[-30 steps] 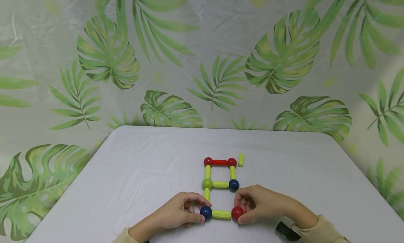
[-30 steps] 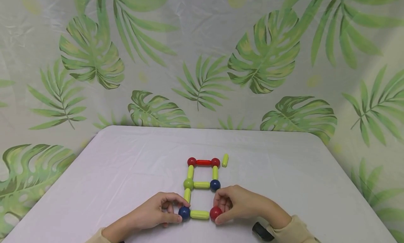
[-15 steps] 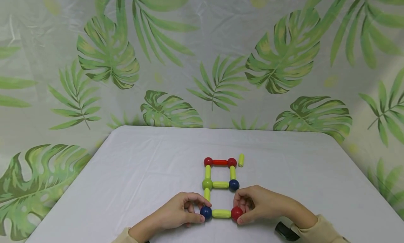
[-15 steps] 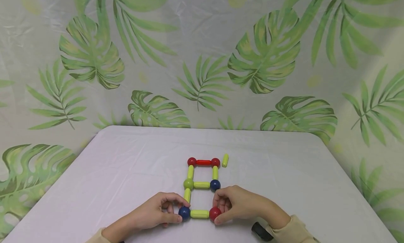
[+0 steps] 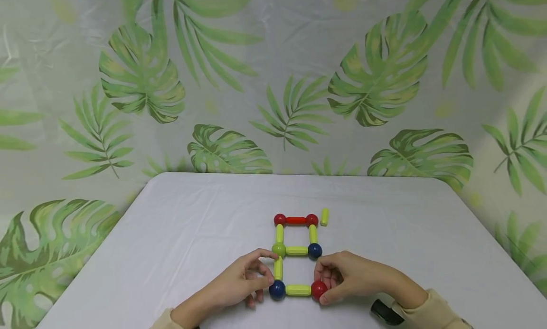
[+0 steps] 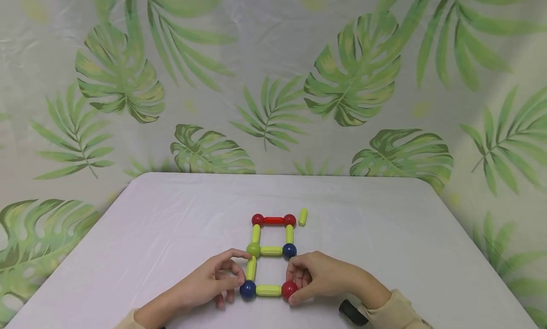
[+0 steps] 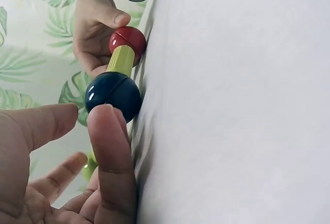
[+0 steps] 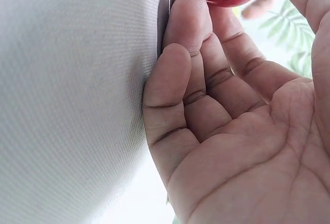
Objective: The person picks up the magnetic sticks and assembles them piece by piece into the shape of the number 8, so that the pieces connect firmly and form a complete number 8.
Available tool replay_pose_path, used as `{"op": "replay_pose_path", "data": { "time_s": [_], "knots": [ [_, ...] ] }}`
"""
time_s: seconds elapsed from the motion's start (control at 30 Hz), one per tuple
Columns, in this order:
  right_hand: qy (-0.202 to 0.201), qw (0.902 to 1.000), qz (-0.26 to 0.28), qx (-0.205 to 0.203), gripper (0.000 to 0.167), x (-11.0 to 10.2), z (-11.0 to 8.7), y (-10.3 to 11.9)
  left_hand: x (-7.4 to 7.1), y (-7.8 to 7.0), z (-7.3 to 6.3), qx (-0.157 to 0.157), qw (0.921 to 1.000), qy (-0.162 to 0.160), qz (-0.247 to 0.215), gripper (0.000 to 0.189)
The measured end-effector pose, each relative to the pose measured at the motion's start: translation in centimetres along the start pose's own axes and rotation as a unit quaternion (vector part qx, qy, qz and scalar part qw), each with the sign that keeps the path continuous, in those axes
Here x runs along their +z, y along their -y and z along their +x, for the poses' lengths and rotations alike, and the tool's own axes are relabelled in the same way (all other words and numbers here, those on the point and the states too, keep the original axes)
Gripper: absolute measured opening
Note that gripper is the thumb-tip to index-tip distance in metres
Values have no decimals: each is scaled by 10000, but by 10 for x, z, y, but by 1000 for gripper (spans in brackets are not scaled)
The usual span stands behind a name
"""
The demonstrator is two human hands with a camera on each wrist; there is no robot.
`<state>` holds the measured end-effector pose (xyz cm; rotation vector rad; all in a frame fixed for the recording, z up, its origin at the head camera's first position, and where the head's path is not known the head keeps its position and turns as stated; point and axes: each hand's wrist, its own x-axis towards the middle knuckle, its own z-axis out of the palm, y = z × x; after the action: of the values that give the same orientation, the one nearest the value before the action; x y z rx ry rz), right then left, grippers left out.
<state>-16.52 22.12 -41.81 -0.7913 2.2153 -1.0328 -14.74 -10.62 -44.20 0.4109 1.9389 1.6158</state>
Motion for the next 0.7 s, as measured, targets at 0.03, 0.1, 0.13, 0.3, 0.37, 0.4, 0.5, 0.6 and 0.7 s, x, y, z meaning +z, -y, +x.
{"op": "replay_pose_path", "data": {
  "time_s": [0.03,0.1,0.13,0.3,0.37,0.4,0.5,0.6,0.7],
  "knots": [
    [0,10000,-11,2,28,0,0,0,-1,-1,1,-25,10000,-32,26,48],
    [0,10000,-24,-1,28,0,0,0,-2,-2,4,-65,9999,-94,95,52],
    [3,10000,-38,-10,28,0,0,0,-2,-2,5,-78,9998,-122,137,53],
    [25,10000,-35,-24,27,-1,0,0,-3,-4,13,-20,9991,-311,299,60],
    [25,10000,-28,-4,27,0,1,1,-3,-5,15,12,9987,-385,341,62],
    [23,10000,-21,6,27,0,1,1,-2,-5,16,5,9985,-420,357,63],
    [22,10000,-9,22,27,0,1,1,-1,-7,19,-1,9978,-511,427,64],
    [15,10000,-7,32,27,0,1,0,0,-8,22,6,9969,-591,524,63],
    [9,10000,-19,59,27,0,1,0,1,-9,25,66,9961,-650,601,61]
  ]
}}
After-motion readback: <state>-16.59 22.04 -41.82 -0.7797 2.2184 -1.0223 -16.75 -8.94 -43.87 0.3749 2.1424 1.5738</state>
